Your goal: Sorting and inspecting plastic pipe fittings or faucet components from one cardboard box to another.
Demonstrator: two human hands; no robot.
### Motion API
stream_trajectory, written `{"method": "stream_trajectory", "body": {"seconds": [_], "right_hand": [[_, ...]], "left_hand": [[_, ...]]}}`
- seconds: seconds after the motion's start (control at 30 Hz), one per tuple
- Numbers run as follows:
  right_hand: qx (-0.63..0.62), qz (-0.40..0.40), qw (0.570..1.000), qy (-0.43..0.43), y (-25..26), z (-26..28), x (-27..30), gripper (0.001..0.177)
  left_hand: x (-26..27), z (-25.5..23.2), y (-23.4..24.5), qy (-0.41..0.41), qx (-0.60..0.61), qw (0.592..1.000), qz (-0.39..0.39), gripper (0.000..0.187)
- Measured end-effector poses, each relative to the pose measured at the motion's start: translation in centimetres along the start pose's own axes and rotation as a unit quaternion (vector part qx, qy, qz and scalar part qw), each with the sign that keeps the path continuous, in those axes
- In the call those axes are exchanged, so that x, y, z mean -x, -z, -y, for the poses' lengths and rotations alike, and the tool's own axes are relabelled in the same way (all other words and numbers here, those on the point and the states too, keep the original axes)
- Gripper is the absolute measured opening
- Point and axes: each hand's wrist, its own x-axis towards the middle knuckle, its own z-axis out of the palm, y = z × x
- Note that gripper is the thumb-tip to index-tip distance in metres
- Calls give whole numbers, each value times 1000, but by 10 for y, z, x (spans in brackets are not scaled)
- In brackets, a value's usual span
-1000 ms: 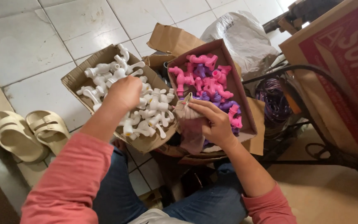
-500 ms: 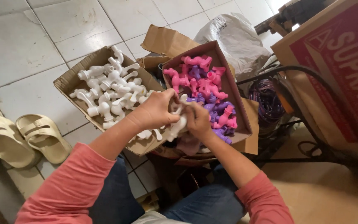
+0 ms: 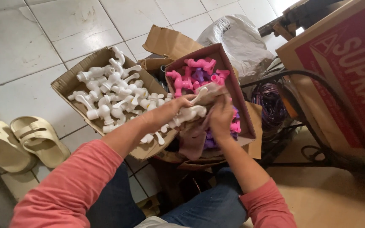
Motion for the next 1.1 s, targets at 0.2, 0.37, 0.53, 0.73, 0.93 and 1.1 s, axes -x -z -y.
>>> {"method": "stream_trajectory", "body": {"seconds": [0.2, 0.37, 0.53, 0.73, 0.93, 1.1], "right_hand": [[43, -42, 998, -19, 58, 81, -29, 43], [-77, -146, 983, -82, 114, 27, -22, 40], [-391, -88, 914, -69, 181, -8, -5, 22], [-629, 334, 693, 112, 175, 80, -19, 27], [-598, 371, 708, 66, 158, 82, 2, 44], [-565, 390, 727, 5, 131, 117, 8, 40]], "left_hand": [[-8, 13, 68, 21, -312, 948, -55, 76], [-44, 49, 152, 98, -639, 735, -205, 93], [-9, 2, 63, 31, -650, 727, -221, 63], [-112, 55, 50, -200, -757, 586, -210, 24], [-109, 57, 78, -100, -771, 607, -167, 19], [-118, 121, 98, 67, -785, 613, -56, 53]]}}
